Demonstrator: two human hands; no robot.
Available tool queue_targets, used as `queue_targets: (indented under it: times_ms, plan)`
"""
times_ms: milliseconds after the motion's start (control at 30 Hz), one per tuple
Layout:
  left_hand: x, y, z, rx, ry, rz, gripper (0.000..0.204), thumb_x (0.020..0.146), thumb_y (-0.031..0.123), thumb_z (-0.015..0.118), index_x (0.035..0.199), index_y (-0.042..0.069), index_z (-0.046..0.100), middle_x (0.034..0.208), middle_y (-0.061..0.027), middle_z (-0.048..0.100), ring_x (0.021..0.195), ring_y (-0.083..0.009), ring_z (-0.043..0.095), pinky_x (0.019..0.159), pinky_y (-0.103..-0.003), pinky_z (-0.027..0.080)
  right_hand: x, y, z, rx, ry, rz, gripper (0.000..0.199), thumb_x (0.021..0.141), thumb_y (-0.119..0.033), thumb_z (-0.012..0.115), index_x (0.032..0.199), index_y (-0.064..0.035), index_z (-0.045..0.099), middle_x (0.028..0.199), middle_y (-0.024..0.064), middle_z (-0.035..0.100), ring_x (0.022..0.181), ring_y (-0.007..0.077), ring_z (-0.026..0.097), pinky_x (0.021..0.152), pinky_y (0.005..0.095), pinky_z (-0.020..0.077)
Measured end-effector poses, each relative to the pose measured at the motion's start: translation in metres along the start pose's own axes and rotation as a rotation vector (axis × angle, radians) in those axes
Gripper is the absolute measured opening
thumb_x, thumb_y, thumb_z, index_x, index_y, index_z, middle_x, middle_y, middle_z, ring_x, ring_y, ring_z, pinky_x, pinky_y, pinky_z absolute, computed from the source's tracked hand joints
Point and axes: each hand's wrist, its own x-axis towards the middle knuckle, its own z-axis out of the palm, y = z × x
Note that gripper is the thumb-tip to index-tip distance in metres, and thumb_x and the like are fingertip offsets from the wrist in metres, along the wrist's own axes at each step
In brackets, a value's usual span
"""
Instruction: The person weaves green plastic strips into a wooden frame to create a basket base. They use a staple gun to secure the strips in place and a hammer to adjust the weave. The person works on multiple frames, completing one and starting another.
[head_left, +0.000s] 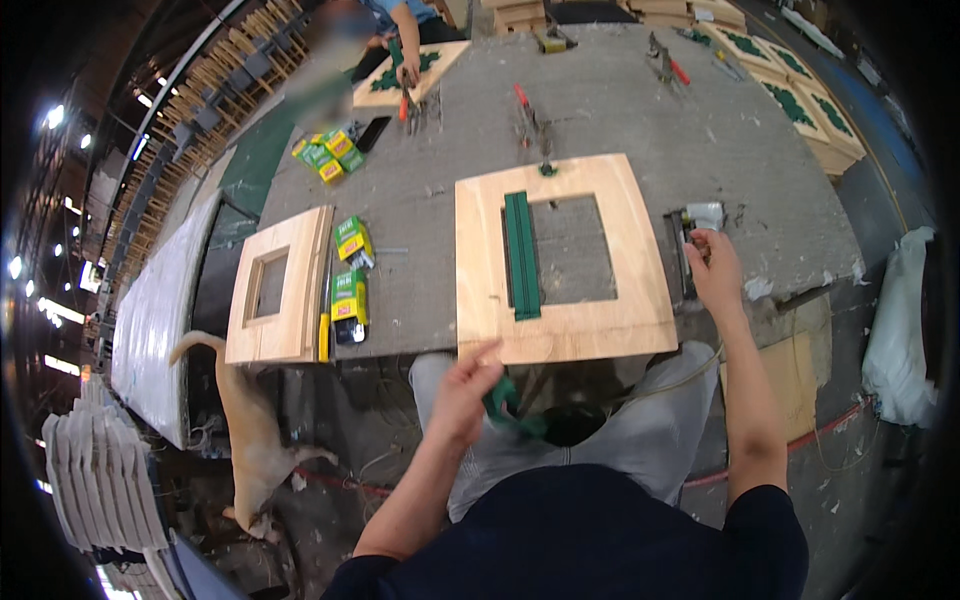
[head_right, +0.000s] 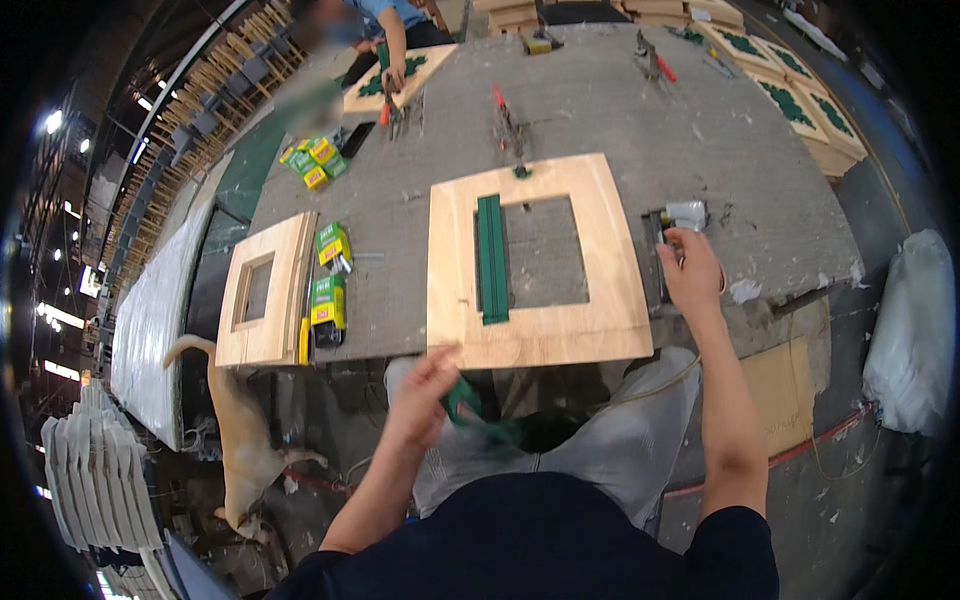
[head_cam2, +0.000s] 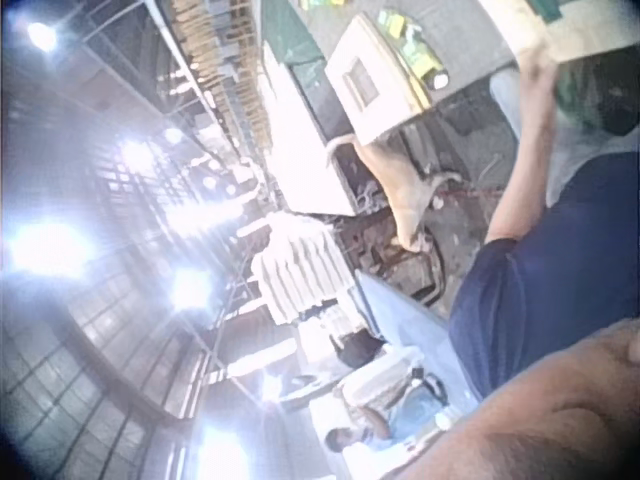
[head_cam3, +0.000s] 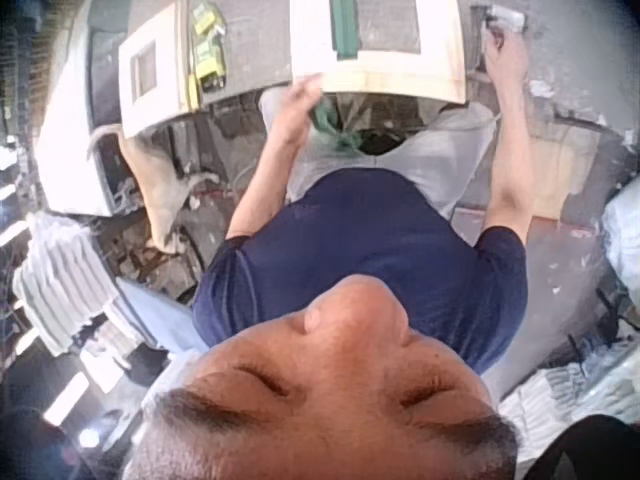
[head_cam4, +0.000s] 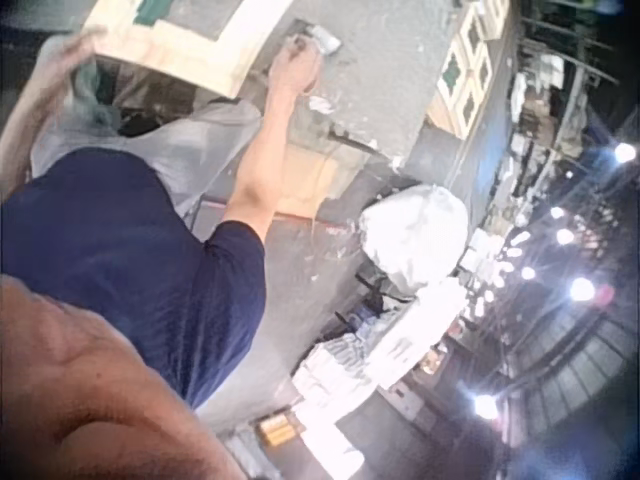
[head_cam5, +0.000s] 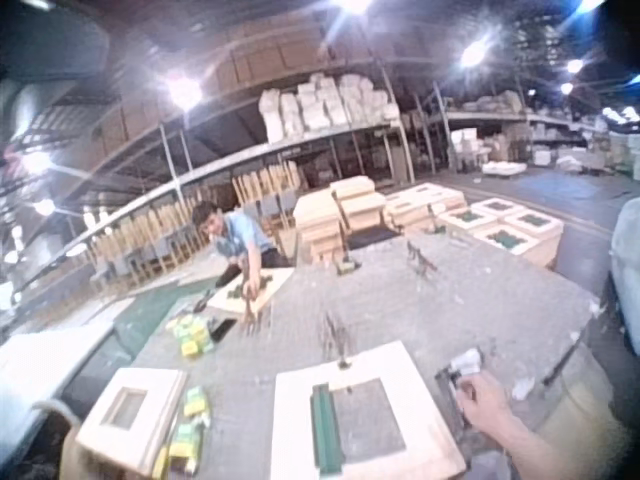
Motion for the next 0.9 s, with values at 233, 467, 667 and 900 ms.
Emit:
queue_targets:
  times_ms: [233, 467, 667, 900]
  plan:
    - [-0.004, 0.085, 0.08, -0.111, -0.141, 0.469, 0.039, 0.103, -0.001, 0.058, 0.143, 0.0, 0.057, 0.111, -0.0079, 0.068, 0.093, -0.0161, 0.071, 0.084, -0.039, 0.066, -0.086, -0.136, 0.04, 0.911, -0.662, 0.045, 0.036, 0.1, -0.017, 0.068, 0.133, -0.0024, 0.064, 0.111, 0.005, 0.072, 0.102, 0.0123, 0.065, 0.093, 0.0298, 0.0523]
    - [0.0, 0.135, 0.094, 0.01, -0.117, 0.837, 0.058, 0.101, -0.004, 0.059, 0.155, 0.006, 0.044, 0.09, -0.0001, 0.062, 0.084, -0.0135, 0.069, 0.087, -0.044, 0.065, -0.154, -0.179, 0.064, 0.951, -0.929, 0.11, 0.021, 0.1, -0.014, 0.07, 0.117, -0.0012, 0.071, 0.102, 0.0049, 0.075, 0.101, 0.01, 0.065, 0.093, 0.0298, 0.0518]
    - [0.007, 0.179, 0.071, -0.128, 0.073, 1.101, 0.063, 0.103, -0.002, 0.058, 0.159, 0.006, 0.032, 0.104, -0.0129, 0.072, 0.086, -0.0209, 0.073, 0.082, -0.04, 0.064, -0.203, -0.145, 0.069, 0.726, -1.322, -0.006, 0.023, 0.101, -0.012, 0.065, 0.121, -0.004, 0.074, 0.116, 0.0099, 0.077, 0.112, 0.0179, 0.071, 0.101, 0.0321, 0.0513]
    - [0.019, 0.133, 0.069, 0.119, -0.028, 0.861, 0.063, 0.101, 0.002, 0.064, 0.156, 0.001, 0.034, 0.1, -0.0117, 0.073, 0.087, -0.0208, 0.073, 0.077, -0.036, 0.063, -0.173, -0.147, 0.051, 0.591, -1.045, 0.038, 0.056, 0.095, -0.021, 0.075, 0.146, -0.0045, 0.057, 0.129, 0.0149, 0.07, 0.117, 0.0222, 0.068, 0.103, 0.0354, 0.0511]
